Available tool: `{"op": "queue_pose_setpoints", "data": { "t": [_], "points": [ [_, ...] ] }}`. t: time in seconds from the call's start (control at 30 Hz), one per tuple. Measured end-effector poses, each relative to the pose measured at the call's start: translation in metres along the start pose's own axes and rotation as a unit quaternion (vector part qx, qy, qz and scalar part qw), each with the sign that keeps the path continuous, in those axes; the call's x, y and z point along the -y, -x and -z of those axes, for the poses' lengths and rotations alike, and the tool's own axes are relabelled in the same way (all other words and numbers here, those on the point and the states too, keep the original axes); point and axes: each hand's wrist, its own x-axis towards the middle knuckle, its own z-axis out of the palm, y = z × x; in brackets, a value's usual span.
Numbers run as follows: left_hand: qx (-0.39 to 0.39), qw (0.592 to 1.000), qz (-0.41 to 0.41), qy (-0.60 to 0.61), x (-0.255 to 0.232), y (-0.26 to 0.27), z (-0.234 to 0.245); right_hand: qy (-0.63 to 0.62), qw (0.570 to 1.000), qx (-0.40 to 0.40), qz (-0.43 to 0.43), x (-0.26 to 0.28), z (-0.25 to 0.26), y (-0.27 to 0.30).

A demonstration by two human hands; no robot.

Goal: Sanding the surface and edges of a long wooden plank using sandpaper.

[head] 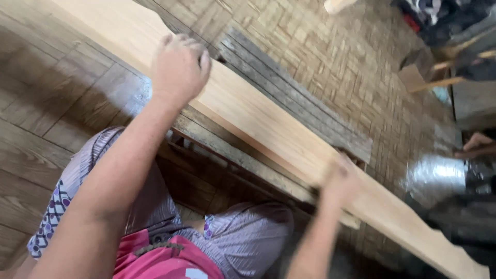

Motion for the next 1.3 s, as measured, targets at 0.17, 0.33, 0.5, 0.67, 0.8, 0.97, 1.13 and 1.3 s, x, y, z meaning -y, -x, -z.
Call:
{"op": "queue_pose_setpoints", "data": {
  "t": [0.17,0.33,0.5,0.67,0.8,0.97,1.13,1.3],
  "points": [
    [-0.044,0.998,-0.012,-0.034,0.008,-0.003,-0.011,-0.220,0.918,0.164,0.286,0.171,-0.012,0.096],
    [-0.067,0.996,-0.017,0.062,-0.005,0.001,-0.017,-0.309,0.882,0.238,0.264,0.209,-0.039,0.097],
    [-0.016,0.941,-0.015,0.338,-0.041,0.019,-0.012,-0.461,0.847,0.246,0.099,0.202,-0.037,0.106],
    [0.118,0.847,-0.035,0.517,-0.101,0.042,-0.019,-0.583,0.787,0.202,-0.025,0.189,0.005,0.115],
    [0.181,0.810,-0.027,0.557,-0.130,0.056,-0.027,-0.626,0.751,0.209,-0.024,0.152,0.008,0.103],
    [0.249,0.824,-0.080,0.504,-0.146,0.066,-0.049,-0.527,0.824,0.185,0.096,0.114,0.000,0.085],
    [0.111,0.919,-0.205,0.319,-0.095,0.039,-0.017,-0.401,0.900,0.135,0.104,0.079,0.047,0.052],
    [-0.103,0.950,-0.267,0.127,-0.008,-0.007,0.051,-0.182,0.966,0.052,0.177,0.002,0.057,-0.001]
  ]
}}
